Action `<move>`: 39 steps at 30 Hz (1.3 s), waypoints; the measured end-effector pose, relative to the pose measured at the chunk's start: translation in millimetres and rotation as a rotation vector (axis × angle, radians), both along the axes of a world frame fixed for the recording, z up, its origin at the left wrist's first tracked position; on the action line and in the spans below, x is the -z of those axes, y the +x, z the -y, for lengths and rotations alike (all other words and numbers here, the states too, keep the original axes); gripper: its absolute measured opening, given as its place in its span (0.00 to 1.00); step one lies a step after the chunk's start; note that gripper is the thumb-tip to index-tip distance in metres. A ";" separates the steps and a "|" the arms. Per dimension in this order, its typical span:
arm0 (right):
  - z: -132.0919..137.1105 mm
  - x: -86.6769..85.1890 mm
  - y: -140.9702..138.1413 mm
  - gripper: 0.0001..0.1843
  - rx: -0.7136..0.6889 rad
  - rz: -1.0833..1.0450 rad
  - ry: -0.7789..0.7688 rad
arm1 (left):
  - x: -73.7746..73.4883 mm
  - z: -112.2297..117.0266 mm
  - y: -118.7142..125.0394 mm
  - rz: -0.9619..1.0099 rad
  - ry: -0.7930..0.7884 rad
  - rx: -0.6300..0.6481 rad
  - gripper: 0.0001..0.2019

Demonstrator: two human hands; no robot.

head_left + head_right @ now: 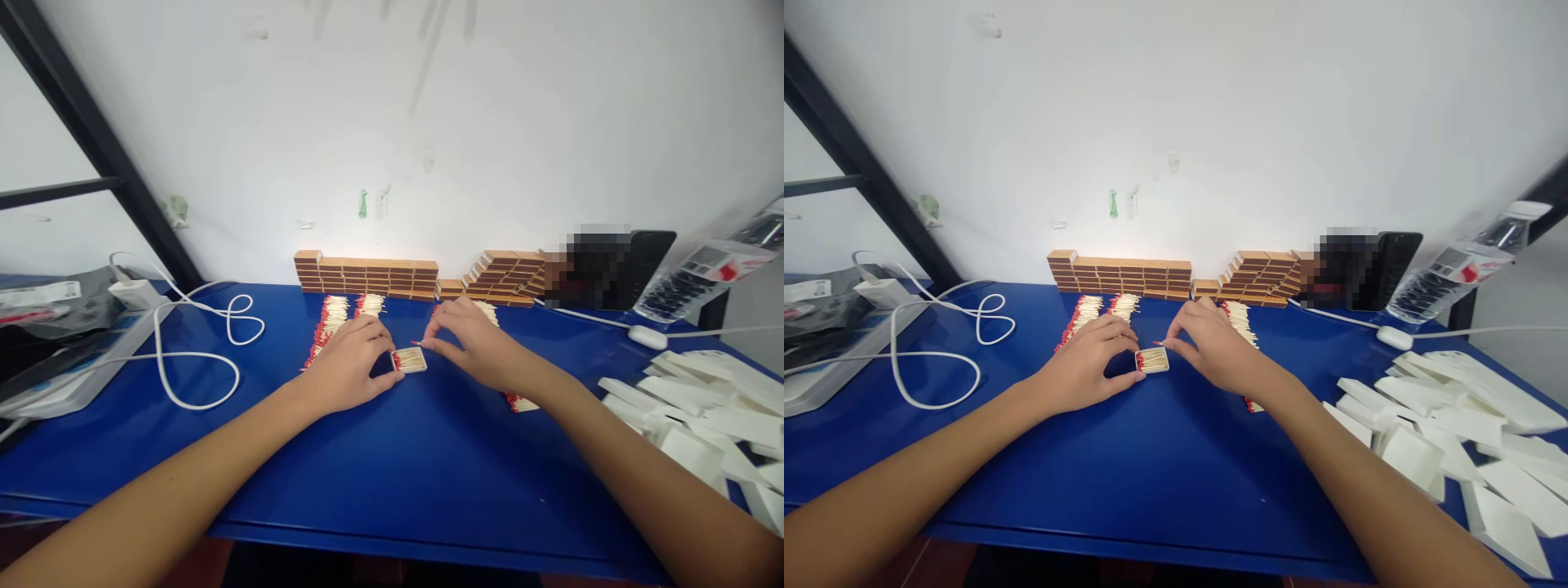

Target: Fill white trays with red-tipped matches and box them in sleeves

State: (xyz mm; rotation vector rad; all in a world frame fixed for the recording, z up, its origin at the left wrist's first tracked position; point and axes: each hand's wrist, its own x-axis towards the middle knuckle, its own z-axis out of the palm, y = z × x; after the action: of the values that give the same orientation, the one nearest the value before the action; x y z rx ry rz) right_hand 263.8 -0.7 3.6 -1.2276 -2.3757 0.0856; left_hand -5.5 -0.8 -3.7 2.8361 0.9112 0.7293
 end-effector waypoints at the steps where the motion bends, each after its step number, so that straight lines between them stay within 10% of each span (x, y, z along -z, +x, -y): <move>1: 4.4 -0.9 -4.8 0.10 -0.035 -0.004 -0.011 | 0.0 -0.2 0.1 0.005 0.002 -0.004 0.11; 12: 16.4 4.8 -23.6 0.08 -0.153 -0.055 -0.101 | 0.9 0.2 0.5 0.005 -0.003 0.011 0.11; 21: -32.8 11.1 39.4 0.10 0.244 0.018 0.144 | -1.2 2.2 2.0 -0.009 -0.014 0.011 0.11; 39: -48.2 35.1 53.5 0.16 0.202 0.128 0.136 | -3.7 4.0 2.9 -0.020 -0.014 0.021 0.11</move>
State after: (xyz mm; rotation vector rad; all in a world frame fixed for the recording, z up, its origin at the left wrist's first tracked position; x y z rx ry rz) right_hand 317.4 47.5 -31.6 -1.4357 -2.3050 -0.2218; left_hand -2.6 -4.8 0.0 2.8416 0.8842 0.6910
